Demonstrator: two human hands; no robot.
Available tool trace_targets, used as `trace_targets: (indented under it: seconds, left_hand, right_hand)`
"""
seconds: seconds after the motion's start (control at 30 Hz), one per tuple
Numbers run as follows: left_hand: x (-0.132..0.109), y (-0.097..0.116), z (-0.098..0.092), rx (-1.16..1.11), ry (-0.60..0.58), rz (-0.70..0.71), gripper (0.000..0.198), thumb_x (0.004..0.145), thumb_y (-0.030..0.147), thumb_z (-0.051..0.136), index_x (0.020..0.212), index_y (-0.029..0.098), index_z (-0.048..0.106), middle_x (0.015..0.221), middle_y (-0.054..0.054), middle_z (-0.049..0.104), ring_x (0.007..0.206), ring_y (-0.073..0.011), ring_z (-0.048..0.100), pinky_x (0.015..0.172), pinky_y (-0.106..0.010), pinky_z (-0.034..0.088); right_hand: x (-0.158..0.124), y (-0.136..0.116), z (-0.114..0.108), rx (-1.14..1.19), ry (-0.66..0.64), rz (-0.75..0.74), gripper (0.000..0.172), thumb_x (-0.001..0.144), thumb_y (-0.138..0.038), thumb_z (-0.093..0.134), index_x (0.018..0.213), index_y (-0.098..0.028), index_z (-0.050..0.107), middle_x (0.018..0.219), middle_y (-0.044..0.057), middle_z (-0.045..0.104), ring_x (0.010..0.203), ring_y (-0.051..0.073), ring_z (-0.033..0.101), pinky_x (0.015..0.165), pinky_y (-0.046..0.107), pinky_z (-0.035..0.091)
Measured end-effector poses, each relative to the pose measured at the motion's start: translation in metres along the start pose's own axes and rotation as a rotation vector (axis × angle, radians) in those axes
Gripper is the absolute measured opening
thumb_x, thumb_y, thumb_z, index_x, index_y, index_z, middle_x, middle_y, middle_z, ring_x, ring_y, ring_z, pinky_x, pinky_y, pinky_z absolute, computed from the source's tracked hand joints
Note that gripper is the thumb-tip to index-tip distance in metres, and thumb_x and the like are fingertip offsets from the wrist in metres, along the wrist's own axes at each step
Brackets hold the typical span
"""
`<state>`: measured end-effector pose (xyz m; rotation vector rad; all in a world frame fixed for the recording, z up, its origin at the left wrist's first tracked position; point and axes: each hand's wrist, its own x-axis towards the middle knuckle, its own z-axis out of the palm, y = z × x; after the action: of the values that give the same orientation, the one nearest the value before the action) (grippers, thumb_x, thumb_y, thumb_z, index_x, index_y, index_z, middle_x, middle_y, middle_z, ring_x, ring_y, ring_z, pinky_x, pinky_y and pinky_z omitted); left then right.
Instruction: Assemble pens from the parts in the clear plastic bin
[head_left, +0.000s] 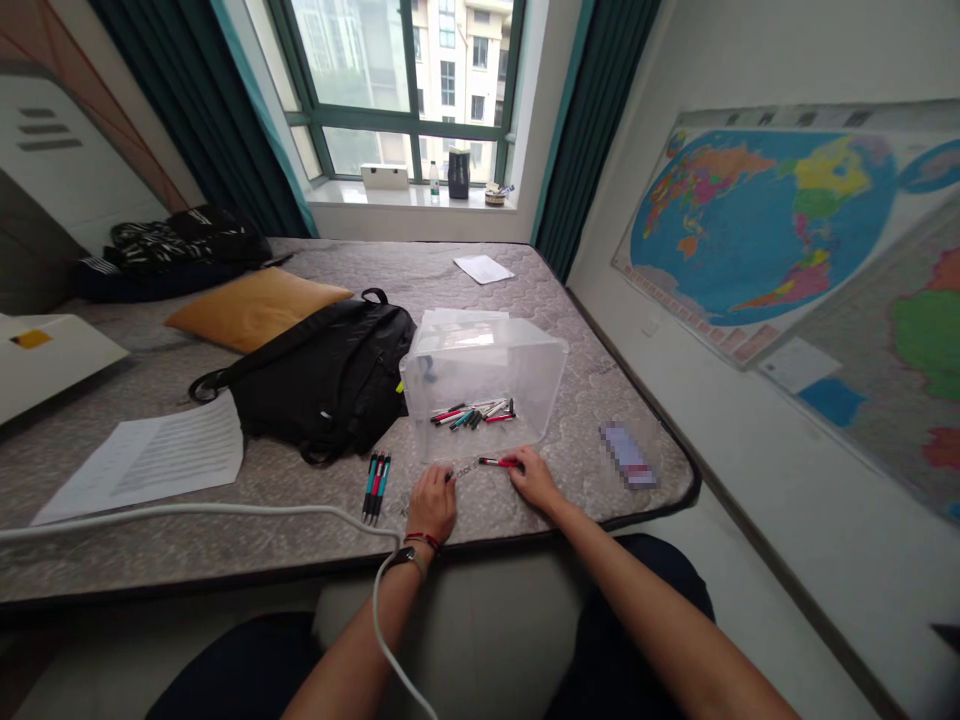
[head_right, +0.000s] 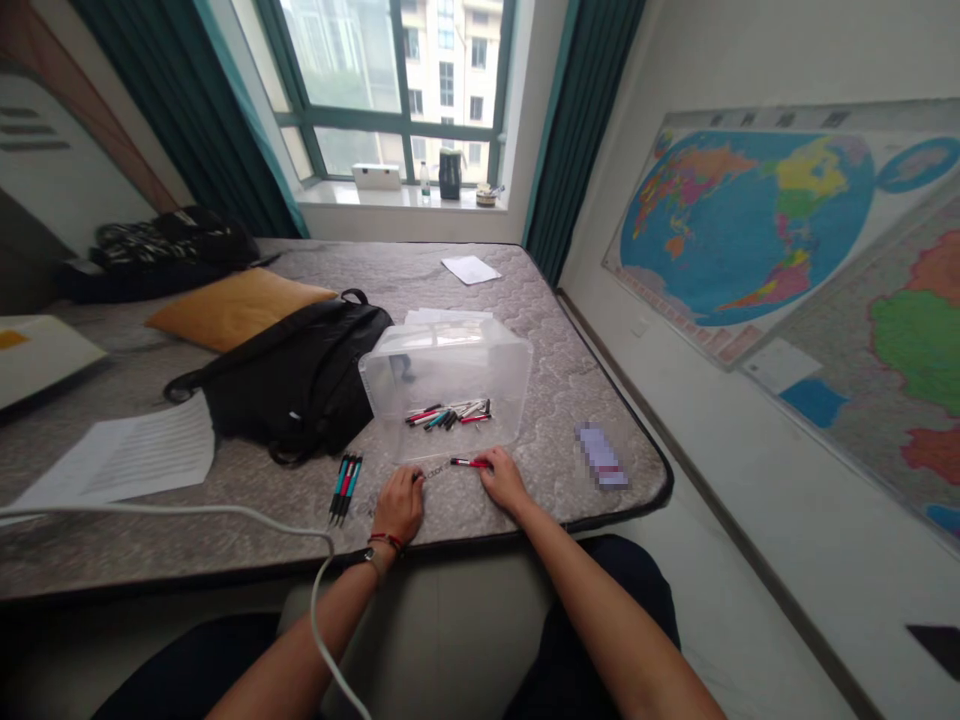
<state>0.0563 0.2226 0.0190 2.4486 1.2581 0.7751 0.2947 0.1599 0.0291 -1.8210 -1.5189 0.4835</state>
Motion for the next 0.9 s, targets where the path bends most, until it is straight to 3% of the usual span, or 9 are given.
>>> trace_targets:
  seconds: [0.1,0.2,0.27,0.33,0.4,0.5,0.67,0.9]
  left_hand:
    - [0.000,0.000,0.000,0.005,0.008,0.011,0.024,0.100,0.028,0.035,0.104,0.020,0.057,0.099,-0.009,0.062,0.093,-0.0231,0.058,0.086,-0.038,0.047]
    - [-0.001,0.000,-0.001,0.016,0.019,0.018,0.023,0.099,0.028,0.036,0.103,0.020,0.057,0.097,-0.008,0.062,0.092,-0.0234,0.058,0.085,-0.038,0.047]
    - [-0.001,0.001,-0.002,0.027,0.022,0.020,0.023,0.099,0.028,0.036,0.103,0.020,0.058,0.097,-0.008,0.063,0.092,-0.0236,0.058,0.084,-0.038,0.047]
    - [0.000,0.001,-0.002,0.038,0.016,0.020,0.024,0.099,0.028,0.036,0.103,0.020,0.058,0.098,-0.009,0.063,0.092,-0.0237,0.058,0.084,-0.038,0.046]
    - [0.000,0.002,-0.002,0.044,0.011,0.021,0.024,0.100,0.028,0.036,0.103,0.019,0.058,0.099,-0.009,0.063,0.093,-0.0238,0.058,0.084,-0.038,0.046]
    - [0.000,0.002,-0.002,0.042,0.008,0.020,0.024,0.100,0.028,0.036,0.104,0.019,0.058,0.099,-0.009,0.063,0.093,-0.0237,0.058,0.084,-0.038,0.046]
    - [0.000,0.002,-0.002,0.025,0.008,0.006,0.023,0.099,0.027,0.036,0.105,0.020,0.057,0.098,-0.008,0.062,0.092,-0.0228,0.058,0.083,-0.037,0.046]
    - [0.000,0.002,-0.002,0.018,-0.002,0.000,0.022,0.100,0.027,0.036,0.102,0.021,0.057,0.097,-0.008,0.062,0.091,-0.0225,0.057,0.081,-0.037,0.046]
  right_hand:
    - [-0.001,0.001,0.000,0.041,0.063,-0.009,0.035,0.072,-0.003,0.050,0.098,-0.017,0.068,0.098,0.006,0.065,0.093,0.018,0.060,0.088,0.030,0.047]
    - [0.011,0.000,-0.006,-0.008,0.196,0.029,0.031,0.076,-0.006,0.048,0.098,-0.016,0.067,0.098,0.007,0.064,0.088,0.017,0.061,0.084,0.029,0.048]
    - [0.029,-0.004,-0.012,-0.105,0.217,0.064,0.026,0.081,-0.010,0.048,0.097,-0.014,0.067,0.097,0.008,0.065,0.086,0.017,0.061,0.085,0.028,0.047]
    - [0.052,-0.012,-0.017,-0.235,0.095,0.095,0.024,0.085,-0.013,0.049,0.101,-0.014,0.067,0.099,0.009,0.067,0.085,0.016,0.062,0.085,0.027,0.046]
    - [0.077,-0.022,-0.018,-0.389,-0.112,0.098,0.022,0.088,-0.017,0.052,0.103,-0.014,0.068,0.102,0.009,0.069,0.091,0.017,0.062,0.085,0.026,0.045]
    - [0.109,-0.036,-0.011,-0.455,-0.249,0.084,0.020,0.084,-0.019,0.061,0.101,-0.016,0.071,0.101,0.008,0.071,0.096,0.019,0.063,0.085,0.025,0.044]
    - [0.133,-0.054,0.011,-0.525,-0.333,0.105,0.018,0.080,-0.022,0.066,0.096,-0.019,0.073,0.104,0.009,0.072,0.098,0.022,0.064,0.082,0.026,0.045]
    - [0.138,-0.066,0.021,-0.621,-0.362,0.147,0.021,0.083,-0.021,0.060,0.099,-0.016,0.072,0.108,0.013,0.071,0.099,0.024,0.064,0.079,0.027,0.045]
